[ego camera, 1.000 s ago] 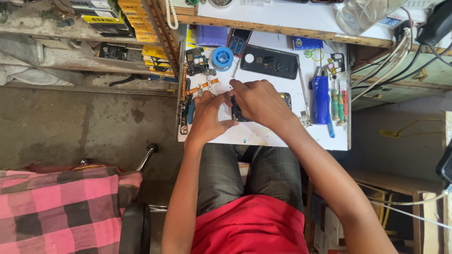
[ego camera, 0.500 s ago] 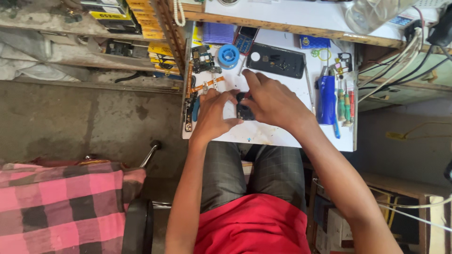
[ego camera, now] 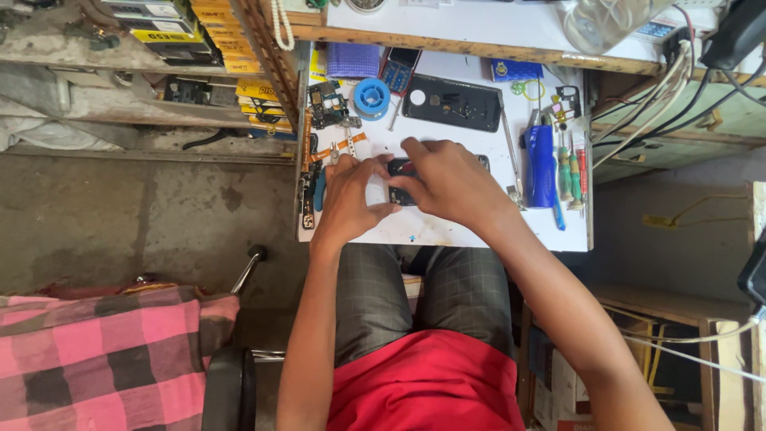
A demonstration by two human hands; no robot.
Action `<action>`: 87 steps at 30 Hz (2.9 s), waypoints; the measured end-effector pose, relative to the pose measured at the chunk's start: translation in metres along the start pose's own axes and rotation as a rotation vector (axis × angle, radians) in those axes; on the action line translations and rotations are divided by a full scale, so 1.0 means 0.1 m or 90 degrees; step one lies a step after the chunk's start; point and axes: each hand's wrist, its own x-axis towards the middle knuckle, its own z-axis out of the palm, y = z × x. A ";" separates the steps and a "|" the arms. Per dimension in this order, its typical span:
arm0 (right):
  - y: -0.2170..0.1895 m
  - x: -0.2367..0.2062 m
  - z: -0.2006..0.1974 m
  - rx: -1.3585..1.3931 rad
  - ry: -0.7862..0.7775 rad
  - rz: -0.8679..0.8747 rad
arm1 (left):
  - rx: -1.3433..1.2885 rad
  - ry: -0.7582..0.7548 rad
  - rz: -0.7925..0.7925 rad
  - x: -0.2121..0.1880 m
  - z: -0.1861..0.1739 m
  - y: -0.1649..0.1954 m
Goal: The person uses a red-handled screwdriver to remove screws from the back of a smartphone, then removes the back cover to expose the battery and internal components. The person continues to unscrew internal screws and lifts the battery slightly.
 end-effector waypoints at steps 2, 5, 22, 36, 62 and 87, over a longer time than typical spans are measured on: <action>-0.02 0.04 0.01 -0.037 0.014 -0.049 | 0.000 -0.023 -0.034 0.01 -0.01 0.02; -0.04 0.06 0.00 -0.069 0.029 -0.066 | -0.002 -0.038 -0.065 0.00 -0.02 0.03; 0.03 0.04 -0.02 -0.071 -0.015 -0.019 | -0.006 -0.046 -0.068 0.02 -0.02 0.03; 0.09 0.09 -0.04 -0.007 -0.012 -0.001 | -0.018 -0.006 -0.013 0.02 -0.01 0.01; 1.47 -0.06 0.37 0.775 0.413 0.077 | -0.017 -0.015 -0.016 -0.02 0.01 -0.04; 1.99 0.16 0.26 0.820 0.613 0.175 | -0.009 -0.003 0.001 -0.02 0.03 -0.05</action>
